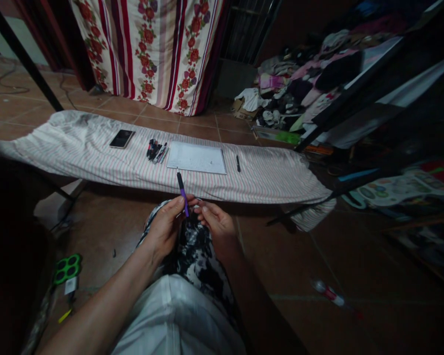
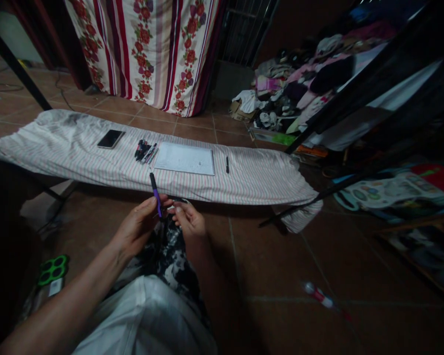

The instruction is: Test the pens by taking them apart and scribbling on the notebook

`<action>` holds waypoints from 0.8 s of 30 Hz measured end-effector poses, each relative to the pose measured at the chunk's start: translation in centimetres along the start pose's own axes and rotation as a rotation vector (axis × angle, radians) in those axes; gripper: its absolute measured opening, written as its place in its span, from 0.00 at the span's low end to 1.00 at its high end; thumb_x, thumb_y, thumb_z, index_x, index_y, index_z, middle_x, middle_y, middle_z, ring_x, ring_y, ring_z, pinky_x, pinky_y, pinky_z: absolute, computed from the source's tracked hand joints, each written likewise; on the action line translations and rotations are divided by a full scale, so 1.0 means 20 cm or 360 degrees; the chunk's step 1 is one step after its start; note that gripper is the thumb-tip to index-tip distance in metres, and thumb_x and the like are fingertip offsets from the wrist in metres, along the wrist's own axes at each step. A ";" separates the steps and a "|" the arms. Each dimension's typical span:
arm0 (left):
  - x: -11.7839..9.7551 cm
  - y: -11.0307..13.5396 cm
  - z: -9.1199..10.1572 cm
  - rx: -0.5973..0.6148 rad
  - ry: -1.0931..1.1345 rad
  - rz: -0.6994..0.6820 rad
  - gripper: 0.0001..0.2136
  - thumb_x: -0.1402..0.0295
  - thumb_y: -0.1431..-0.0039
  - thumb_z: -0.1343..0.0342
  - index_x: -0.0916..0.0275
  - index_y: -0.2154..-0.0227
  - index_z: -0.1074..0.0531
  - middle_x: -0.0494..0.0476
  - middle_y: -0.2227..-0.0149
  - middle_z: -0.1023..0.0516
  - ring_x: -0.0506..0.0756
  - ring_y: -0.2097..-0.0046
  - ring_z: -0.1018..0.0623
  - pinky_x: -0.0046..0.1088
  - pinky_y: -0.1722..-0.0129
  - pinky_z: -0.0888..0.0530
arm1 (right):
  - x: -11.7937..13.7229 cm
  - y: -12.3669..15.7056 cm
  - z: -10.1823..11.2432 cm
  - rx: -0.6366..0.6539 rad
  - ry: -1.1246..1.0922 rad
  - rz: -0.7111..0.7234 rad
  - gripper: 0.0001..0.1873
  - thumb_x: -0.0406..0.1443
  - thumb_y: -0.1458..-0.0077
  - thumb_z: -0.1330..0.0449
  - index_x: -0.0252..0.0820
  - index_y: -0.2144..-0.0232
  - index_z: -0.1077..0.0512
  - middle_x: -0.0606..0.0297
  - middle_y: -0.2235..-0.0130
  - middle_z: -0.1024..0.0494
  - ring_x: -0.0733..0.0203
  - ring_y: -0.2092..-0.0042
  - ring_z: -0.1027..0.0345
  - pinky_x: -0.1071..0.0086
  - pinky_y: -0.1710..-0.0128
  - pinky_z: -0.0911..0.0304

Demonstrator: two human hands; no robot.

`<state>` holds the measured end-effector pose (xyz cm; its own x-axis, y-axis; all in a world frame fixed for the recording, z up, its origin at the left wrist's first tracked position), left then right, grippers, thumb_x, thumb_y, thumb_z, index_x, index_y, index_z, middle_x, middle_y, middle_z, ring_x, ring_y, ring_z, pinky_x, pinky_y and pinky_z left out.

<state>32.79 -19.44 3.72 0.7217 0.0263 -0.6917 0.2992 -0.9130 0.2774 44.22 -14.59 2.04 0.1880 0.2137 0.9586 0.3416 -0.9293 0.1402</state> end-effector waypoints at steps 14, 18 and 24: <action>0.00 -0.01 -0.02 -0.0131 -0.0030 0.0029 0.14 0.66 0.59 0.35 0.66 0.68 0.24 0.55 0.70 0.22 0.48 0.72 0.26 0.20 0.75 0.31 | -0.08 0.02 -0.03 0.0269 0.0031 -0.0196 0.20 0.45 0.54 0.40 0.39 0.61 0.26 0.61 0.67 0.23 0.67 0.71 0.31 0.74 0.72 0.38; 0.00 -0.01 -0.02 -0.0128 -0.0039 0.0083 0.15 0.65 0.61 0.35 0.64 0.67 0.25 0.52 0.71 0.24 0.45 0.81 0.31 0.21 0.84 0.34 | -0.08 0.02 -0.03 0.0332 0.0041 -0.0250 0.20 0.44 0.55 0.39 0.39 0.61 0.26 0.60 0.68 0.22 0.67 0.70 0.31 0.73 0.71 0.38; 0.01 -0.03 -0.04 -0.0137 -0.0074 0.0118 0.15 0.66 0.61 0.35 0.66 0.67 0.26 0.53 0.72 0.24 0.45 0.83 0.32 0.20 0.87 0.35 | -0.10 0.02 -0.03 0.0245 0.0075 -0.0228 0.17 0.42 0.59 0.37 0.38 0.66 0.25 0.63 0.74 0.23 0.67 0.75 0.34 0.73 0.75 0.40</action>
<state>33.39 -18.62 3.96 0.7149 -0.0606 -0.6966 0.2998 -0.8735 0.3836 43.36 -15.53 0.42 0.0857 0.3226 0.9427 0.4990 -0.8328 0.2396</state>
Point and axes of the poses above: each hand's wrist, its own y-axis away from the middle knuckle, its own z-axis out of the back of the hand, x = y × z, the point moved 1 cm from there along -y, towards the middle knuckle
